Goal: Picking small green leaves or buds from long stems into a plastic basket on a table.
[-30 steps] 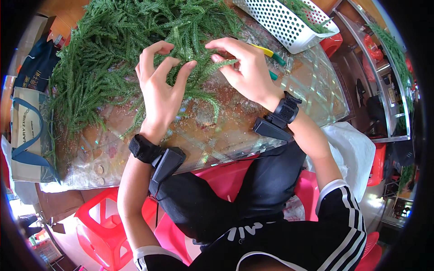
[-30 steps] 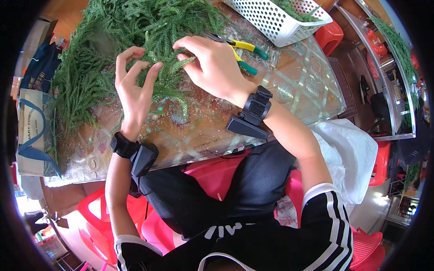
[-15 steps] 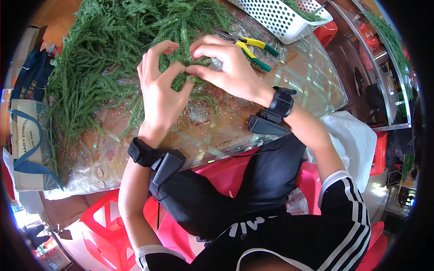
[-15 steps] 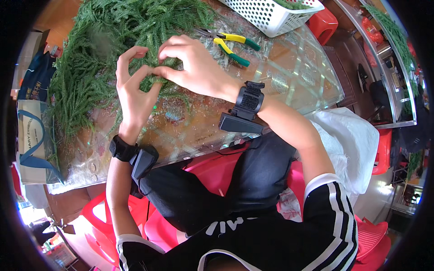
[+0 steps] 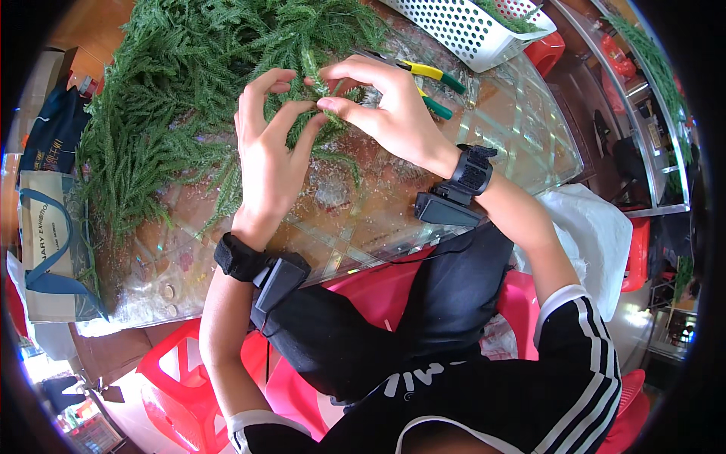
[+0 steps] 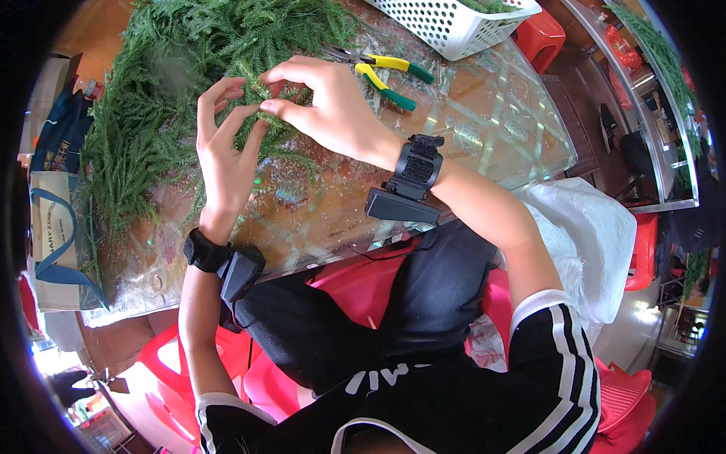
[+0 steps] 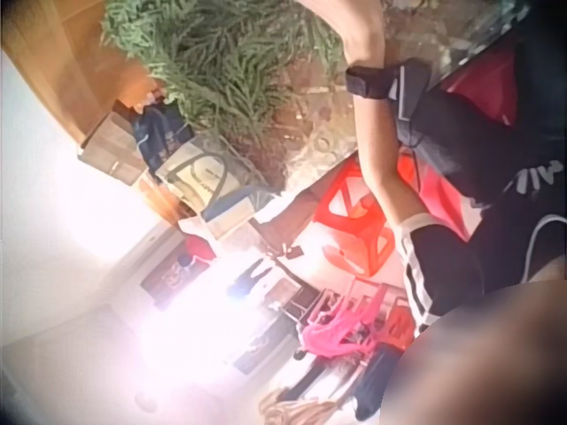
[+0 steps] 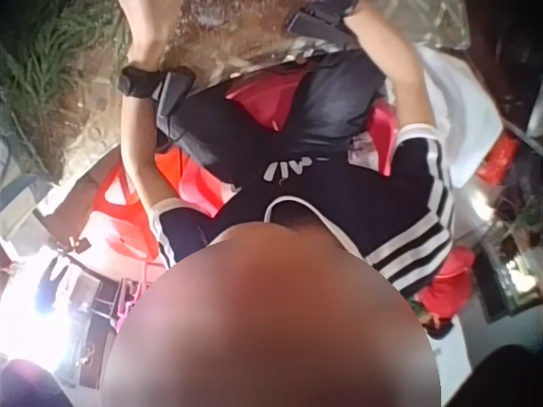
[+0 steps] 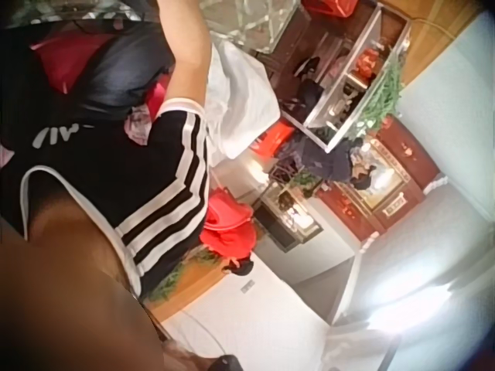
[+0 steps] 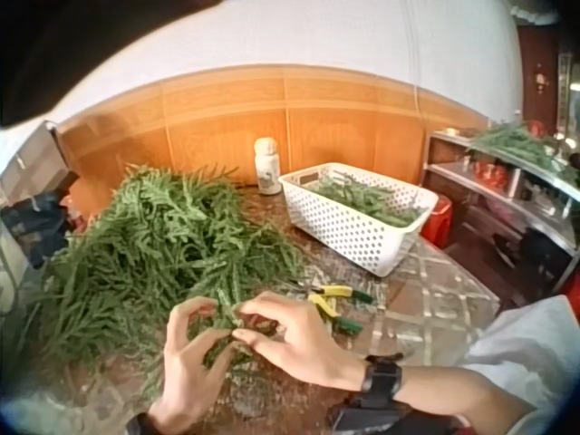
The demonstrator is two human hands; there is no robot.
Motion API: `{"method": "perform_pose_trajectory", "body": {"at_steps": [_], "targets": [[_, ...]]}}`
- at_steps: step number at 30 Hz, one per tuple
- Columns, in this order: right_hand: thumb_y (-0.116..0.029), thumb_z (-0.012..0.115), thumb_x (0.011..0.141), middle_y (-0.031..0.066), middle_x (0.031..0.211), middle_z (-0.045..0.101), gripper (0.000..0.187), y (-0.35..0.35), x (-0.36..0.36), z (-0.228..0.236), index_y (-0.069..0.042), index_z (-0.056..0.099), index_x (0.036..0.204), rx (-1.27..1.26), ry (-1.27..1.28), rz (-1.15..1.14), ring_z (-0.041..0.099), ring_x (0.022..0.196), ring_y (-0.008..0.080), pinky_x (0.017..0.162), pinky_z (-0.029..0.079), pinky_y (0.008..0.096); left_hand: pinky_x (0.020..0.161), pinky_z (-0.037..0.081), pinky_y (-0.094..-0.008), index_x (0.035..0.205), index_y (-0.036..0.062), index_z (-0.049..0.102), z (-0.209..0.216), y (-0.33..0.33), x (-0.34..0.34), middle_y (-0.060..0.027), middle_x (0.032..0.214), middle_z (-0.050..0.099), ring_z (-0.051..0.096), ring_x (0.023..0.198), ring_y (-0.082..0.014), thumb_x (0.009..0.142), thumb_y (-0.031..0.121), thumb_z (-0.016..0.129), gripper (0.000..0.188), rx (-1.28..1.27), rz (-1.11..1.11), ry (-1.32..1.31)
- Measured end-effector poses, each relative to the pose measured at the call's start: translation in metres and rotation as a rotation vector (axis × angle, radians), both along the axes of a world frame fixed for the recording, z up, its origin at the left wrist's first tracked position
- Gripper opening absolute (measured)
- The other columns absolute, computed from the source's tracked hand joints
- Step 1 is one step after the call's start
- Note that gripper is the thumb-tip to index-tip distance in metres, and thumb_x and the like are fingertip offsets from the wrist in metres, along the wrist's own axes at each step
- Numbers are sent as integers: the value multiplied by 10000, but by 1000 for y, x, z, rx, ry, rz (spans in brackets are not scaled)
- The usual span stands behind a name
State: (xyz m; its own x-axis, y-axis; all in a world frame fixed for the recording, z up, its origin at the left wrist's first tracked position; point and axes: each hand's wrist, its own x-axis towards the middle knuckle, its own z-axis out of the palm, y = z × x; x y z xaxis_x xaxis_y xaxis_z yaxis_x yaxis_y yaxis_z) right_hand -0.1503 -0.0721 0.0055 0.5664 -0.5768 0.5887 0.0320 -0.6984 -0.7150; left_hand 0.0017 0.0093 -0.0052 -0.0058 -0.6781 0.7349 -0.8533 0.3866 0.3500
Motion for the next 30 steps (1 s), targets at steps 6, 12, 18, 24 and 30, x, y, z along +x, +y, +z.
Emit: {"method": "perform_pose_trajectory", "body": {"at_steps": [6,12,18,24,30], "targets": [[7,650,781,65,938,611,267,2,1,-3,31,559,1031,6,-43,29,571,850,117,762,463,257,874,374,-382,849,37,631,1,1,-2,-91,1153,501,493,1021,-238,709,111,710,177,7,-2,3],[42,630,778,72,990,588,375,7,1,4,-5,514,1131,34,-41,11,576,842,125,759,475,265,871,377,-383,845,34,632,1,1,0,-94,1149,502,498,1012,-240,708,103,710,173,-4,-8,1],[33,643,770,77,1025,589,411,9,1,10,-20,522,1160,40,-110,0,582,852,132,762,486,276,876,377,-387,851,34,631,2,1,0,-101,1151,501,499,1010,-243,707,93,709,174,-18,-8,-7],[20,672,749,84,1079,600,415,4,-2,5,-20,545,1143,-165,-78,-21,595,918,145,790,491,275,876,382,-390,866,39,632,4,2,-3,-100,1140,502,500,1008,-245,717,99,709,178,-10,20,7],[18,683,740,83,1084,605,407,6,-2,5,-3,549,1123,-126,-57,-73,598,972,151,809,489,273,874,388,-391,882,44,633,5,3,-4,-102,1123,502,500,1011,-249,731,105,708,180,-10,35,60]]}}
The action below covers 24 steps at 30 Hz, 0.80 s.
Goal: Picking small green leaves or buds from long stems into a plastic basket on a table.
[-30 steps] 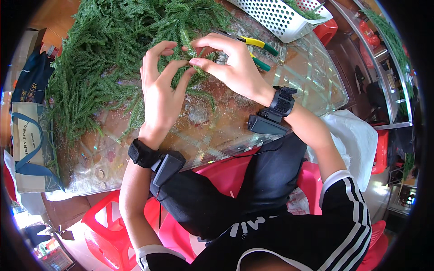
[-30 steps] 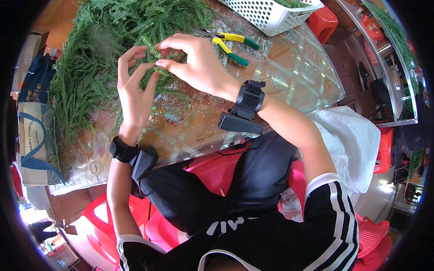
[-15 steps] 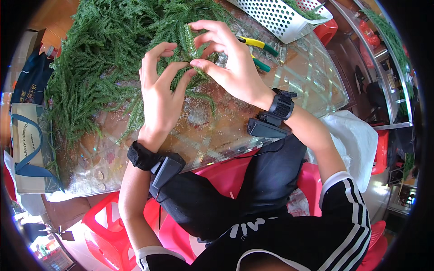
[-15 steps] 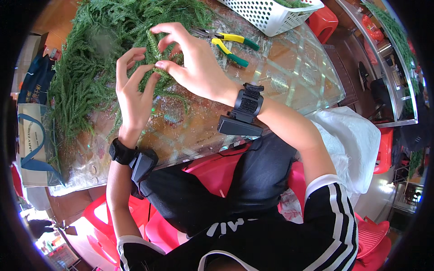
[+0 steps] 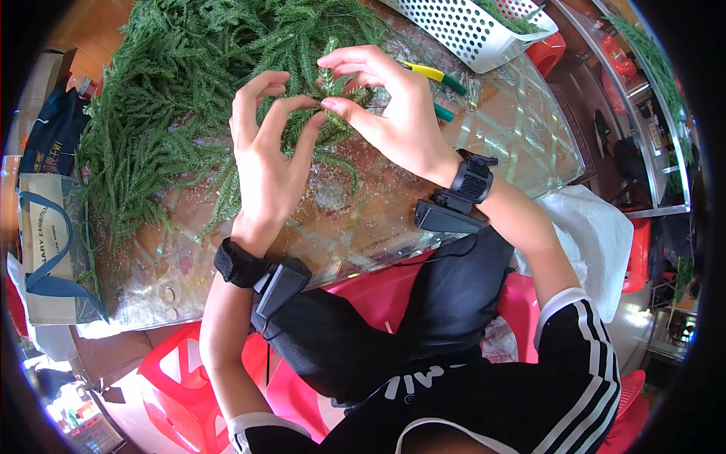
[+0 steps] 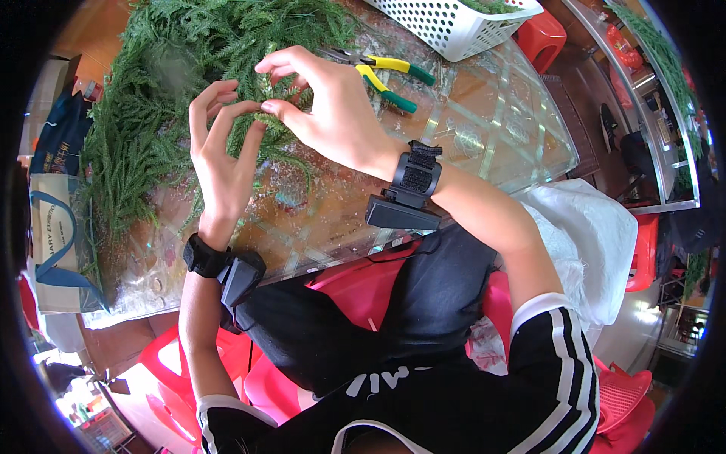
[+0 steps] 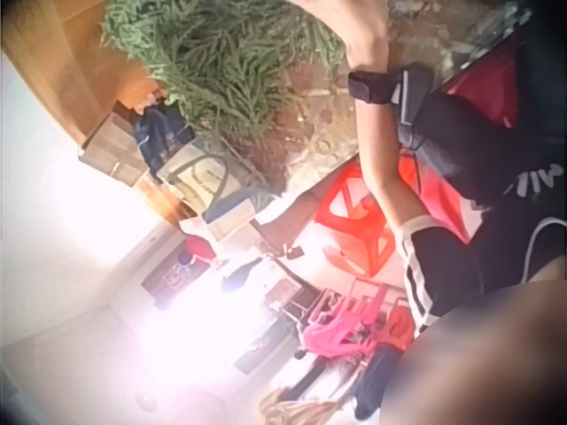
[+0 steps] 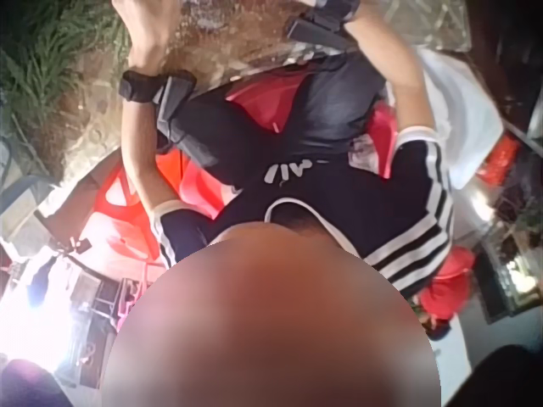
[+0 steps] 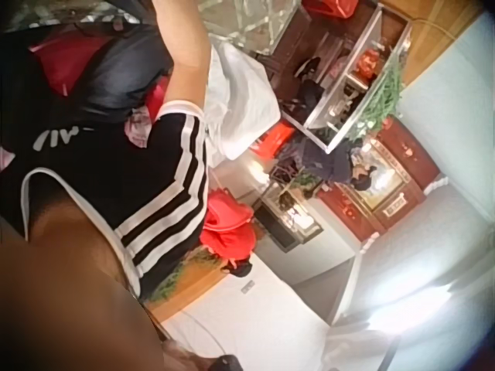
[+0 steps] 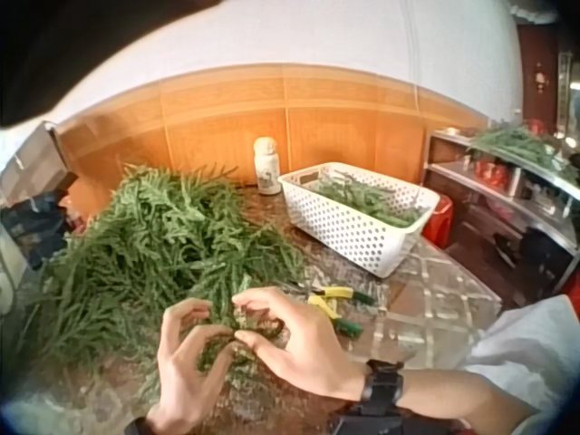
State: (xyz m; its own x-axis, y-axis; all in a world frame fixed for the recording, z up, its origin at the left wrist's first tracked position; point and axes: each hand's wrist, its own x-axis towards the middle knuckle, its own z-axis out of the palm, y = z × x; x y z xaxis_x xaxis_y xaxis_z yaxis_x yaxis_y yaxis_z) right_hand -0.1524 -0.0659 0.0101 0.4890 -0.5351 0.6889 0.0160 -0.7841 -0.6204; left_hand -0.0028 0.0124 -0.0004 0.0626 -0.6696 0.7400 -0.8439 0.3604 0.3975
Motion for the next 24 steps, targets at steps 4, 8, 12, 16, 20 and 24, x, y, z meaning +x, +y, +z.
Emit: {"method": "perform_pose_trajectory", "body": {"at_steps": [4,8,12,16,20,24], "targets": [[13,688,738,82,1095,604,403,0,0,0,5,547,1115,24,-13,5,599,980,156,816,487,276,869,399,-388,909,50,627,1,0,1,-109,1127,495,505,1003,-251,730,82,704,197,-2,-4,-5],[19,689,734,84,1115,597,414,1,0,1,-1,542,1121,13,-5,-7,601,975,156,805,495,276,843,427,-376,946,57,622,3,1,-1,-112,1128,488,519,982,-250,724,54,703,236,-33,-14,35],[23,688,733,83,1134,590,425,1,0,1,-5,535,1128,32,-5,-10,603,970,156,786,505,276,819,450,-362,1008,73,619,7,1,-3,-111,1129,484,532,962,-246,720,37,703,302,-69,-5,12],[31,685,733,81,1139,588,425,2,0,0,-7,533,1127,63,-4,-6,607,961,155,770,513,271,808,459,-354,1042,94,630,6,2,-3,-107,1122,485,535,952,-238,723,31,697,332,-67,-19,3],[37,680,734,81,1135,590,418,3,0,1,-8,534,1124,89,14,-2,610,957,155,769,514,267,806,460,-349,1049,112,643,2,0,-1,-101,1118,486,535,947,-231,728,26,690,336,-71,-37,-2],[43,677,733,82,1128,593,422,3,-1,2,-10,535,1127,91,38,-8,610,963,153,775,515,265,801,461,-343,1026,114,656,3,1,-1,-97,1114,486,534,944,-225,726,25,689,315,-69,-31,-12]]}}
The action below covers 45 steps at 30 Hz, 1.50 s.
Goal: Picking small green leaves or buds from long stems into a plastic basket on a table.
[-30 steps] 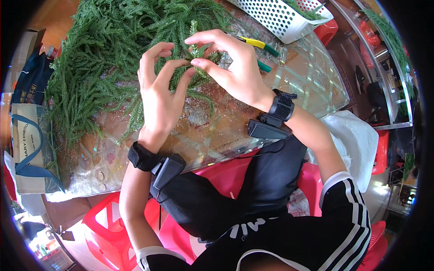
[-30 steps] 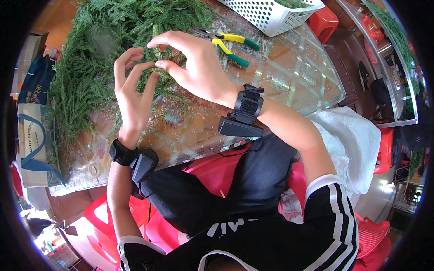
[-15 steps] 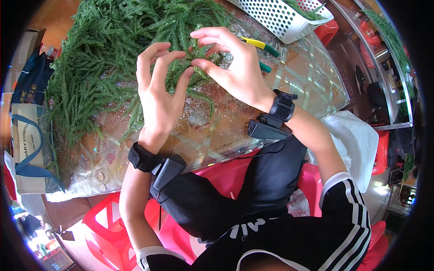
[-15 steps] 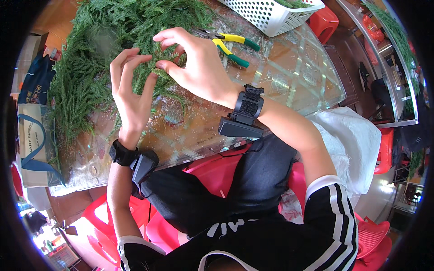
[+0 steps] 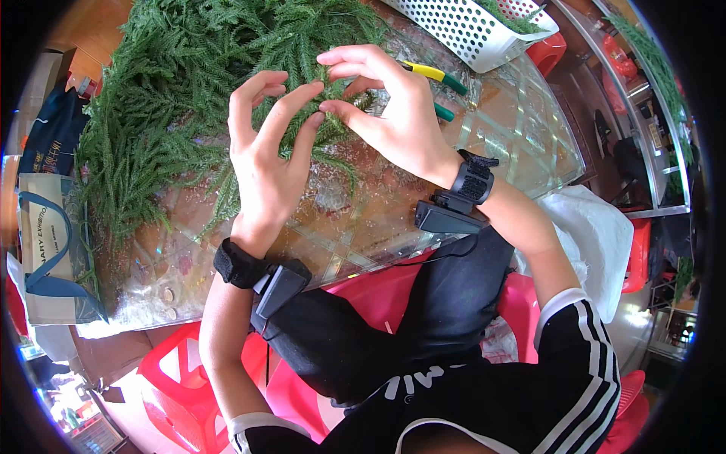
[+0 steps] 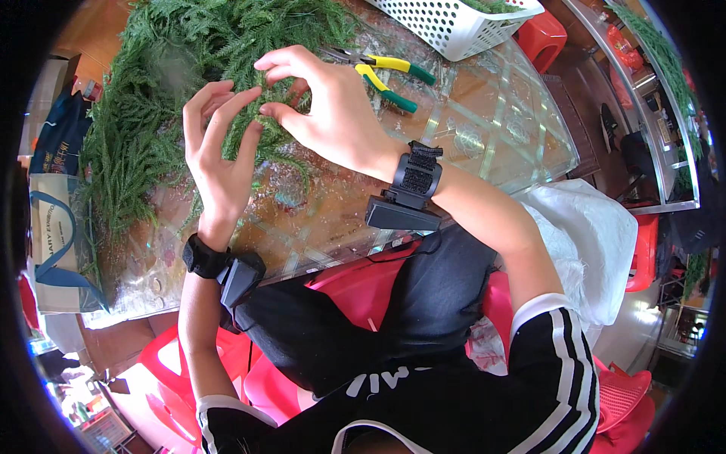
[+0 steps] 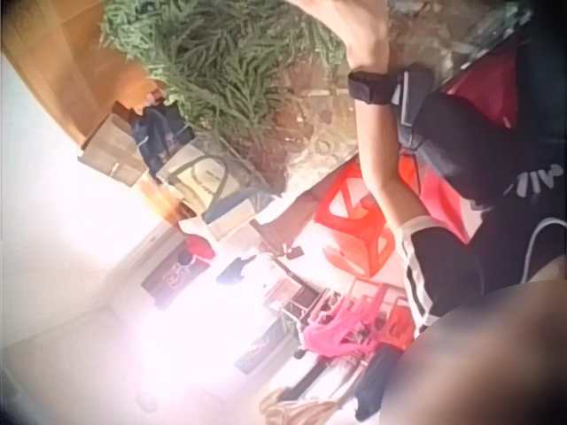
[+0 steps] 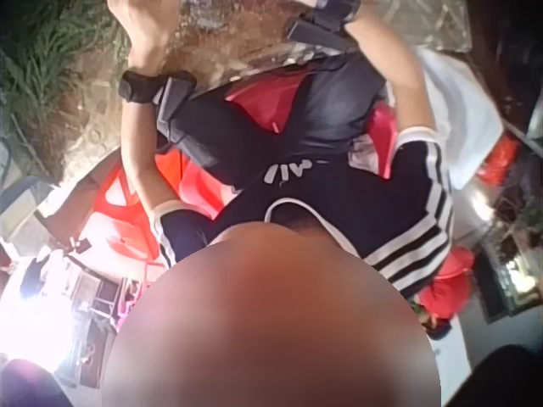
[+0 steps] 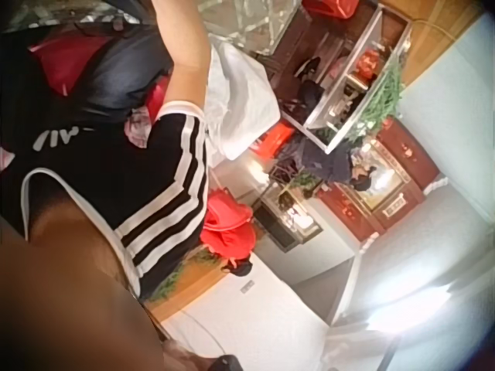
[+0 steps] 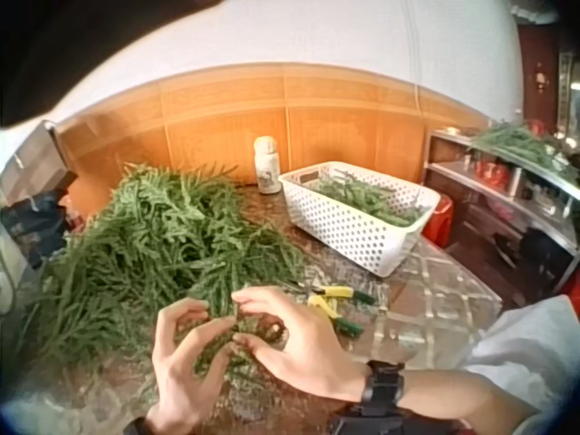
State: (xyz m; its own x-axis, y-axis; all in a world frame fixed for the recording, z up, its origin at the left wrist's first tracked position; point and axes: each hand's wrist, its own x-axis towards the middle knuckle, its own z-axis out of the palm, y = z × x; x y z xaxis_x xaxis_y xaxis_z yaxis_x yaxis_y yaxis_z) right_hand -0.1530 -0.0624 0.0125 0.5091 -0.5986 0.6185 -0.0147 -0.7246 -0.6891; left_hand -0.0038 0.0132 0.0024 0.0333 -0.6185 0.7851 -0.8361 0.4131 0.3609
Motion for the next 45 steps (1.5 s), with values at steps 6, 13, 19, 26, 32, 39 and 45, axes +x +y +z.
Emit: {"method": "perform_pose_trajectory", "body": {"at_steps": [6,13,19,26,32,39,45], "targets": [[46,670,732,81,1104,607,425,0,0,-1,-12,538,1131,15,5,-6,609,983,152,796,510,269,800,460,-342,1014,117,661,0,0,0,-90,1107,495,534,945,-222,723,15,685,309,-8,4,-5],[50,665,729,77,1088,617,427,0,0,-1,-15,540,1132,38,2,-13,612,981,152,805,507,271,793,459,-341,1006,116,663,0,0,-1,-83,1089,510,539,932,-224,720,-5,676,311,-28,14,-16],[46,669,727,72,1088,619,432,0,1,-1,-21,541,1135,30,12,-20,612,978,147,792,510,269,780,465,-333,1004,109,662,-1,0,-1,-83,1076,516,543,920,-221,717,-25,667,316,-33,-9,7],[39,677,728,74,1070,625,432,-1,2,-3,-26,543,1134,26,6,-21,616,963,142,779,512,266,769,473,-327,995,95,664,0,0,-2,-82,1060,523,551,902,-217,714,-35,661,310,-54,-6,-10],[34,679,731,82,1038,636,429,1,1,-2,-29,544,1133,34,0,-20,618,952,134,774,512,265,756,480,-317,979,86,673,-1,-1,0,-82,1037,532,560,880,-214,711,-37,662,295,-86,-11,-17],[35,676,729,92,993,644,447,-2,2,-4,-36,533,1147,-11,-1,-26,637,837,134,729,509,256,766,476,-323,987,90,676,0,-1,-1,-80,1033,533,557,888,-215,709,-36,663,305,-69,-3,1],[31,680,728,96,989,641,453,2,1,-1,-35,528,1149,55,29,-14,636,792,130,693,501,250,781,469,-328,990,94,677,0,0,1,-77,1034,535,553,896,-217,707,-33,665,311,-55,-4,-9]]}}
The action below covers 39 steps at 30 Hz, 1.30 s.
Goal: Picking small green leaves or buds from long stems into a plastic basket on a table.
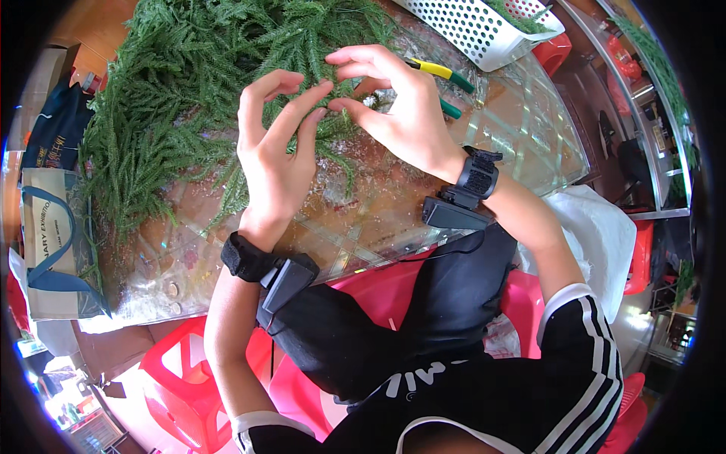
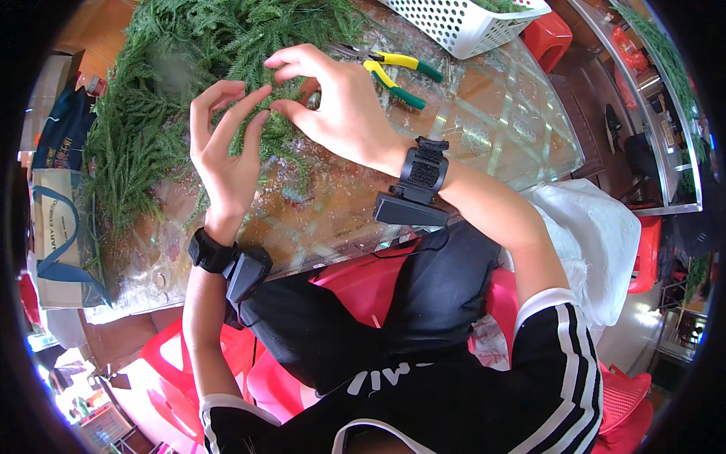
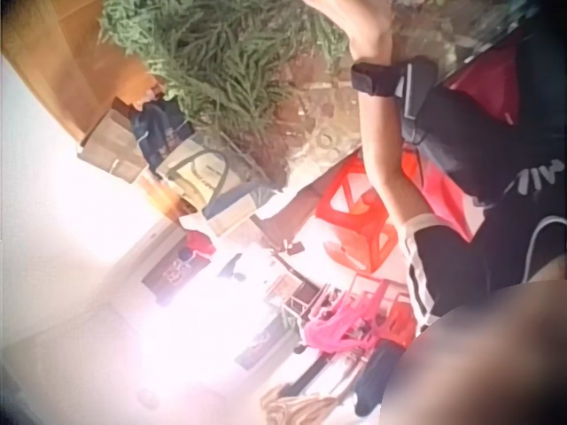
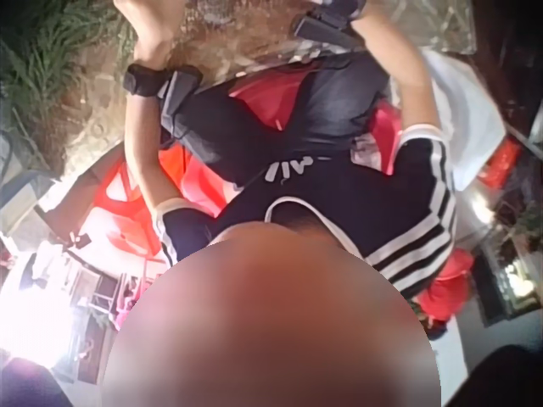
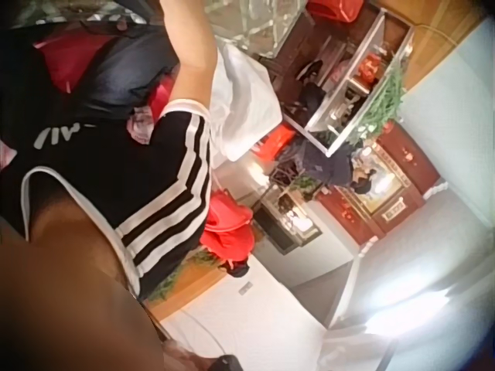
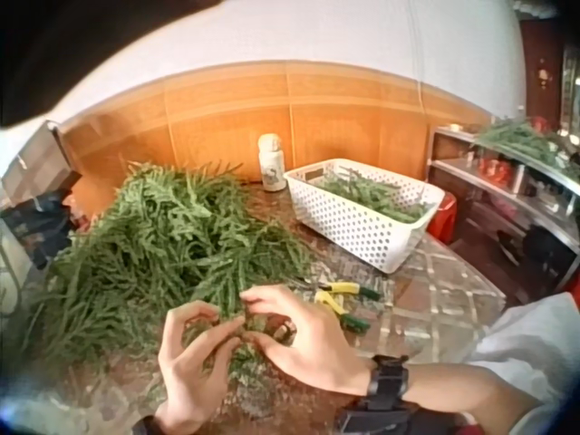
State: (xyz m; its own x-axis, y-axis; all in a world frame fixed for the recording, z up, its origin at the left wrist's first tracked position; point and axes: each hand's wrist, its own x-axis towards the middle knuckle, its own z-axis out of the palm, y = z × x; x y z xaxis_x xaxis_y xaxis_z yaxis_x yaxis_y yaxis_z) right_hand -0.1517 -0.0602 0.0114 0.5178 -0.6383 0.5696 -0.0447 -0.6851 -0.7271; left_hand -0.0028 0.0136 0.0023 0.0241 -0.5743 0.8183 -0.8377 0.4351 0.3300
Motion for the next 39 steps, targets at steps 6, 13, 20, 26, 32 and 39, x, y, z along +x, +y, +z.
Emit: {"method": "perform_pose_trajectory", "body": {"at_steps": [6,13,20,26,32,39], "targets": [[3,702,729,94,992,638,455,1,-2,-1,-36,527,1147,-23,12,1,629,774,120,671,493,246,806,456,-330,1011,92,671,-1,2,0,-77,1053,534,544,913,-222,707,-41,654,332,-1,2,-28],[-6,709,729,92,1001,637,462,-2,2,-4,-39,520,1149,-22,30,0,625,755,117,659,493,247,825,442,-333,1096,81,636,-2,-1,-3,-90,1098,521,533,937,-225,714,-62,630,408,42,-21,94],[-7,708,731,89,1018,635,458,-3,2,-9,-40,519,1146,-29,17,-5,623,754,117,655,489,243,830,440,-343,1103,77,633,-5,-1,0,-93,1112,517,533,943,-227,715,-59,629,411,84,-38,62],[-13,699,747,80,1026,636,445,-1,2,-3,-43,520,1153,78,12,15,610,763,108,657,485,238,829,446,-348,1022,87,665,-1,2,2,-91,1117,517,533,953,-228,708,-39,651,339,37,25,-27],[-27,679,773,66,1018,637,391,-5,0,-7,-46,545,1140,189,-44,102,589,759,78,632,472,219,830,447,-353,926,82,676,0,4,-1,-93,1109,518,533,961,-232,698,-8,680,246,58,28,24],[-63,668,794,51,1010,638,349,-6,1,-6,-47,578,1130,309,23,159,575,745,50,616,458,202,824,446,-351,836,70,661,-1,-4,7,-101,1087,517,535,963,-245,696,20,700,154,2,48,12]]}}
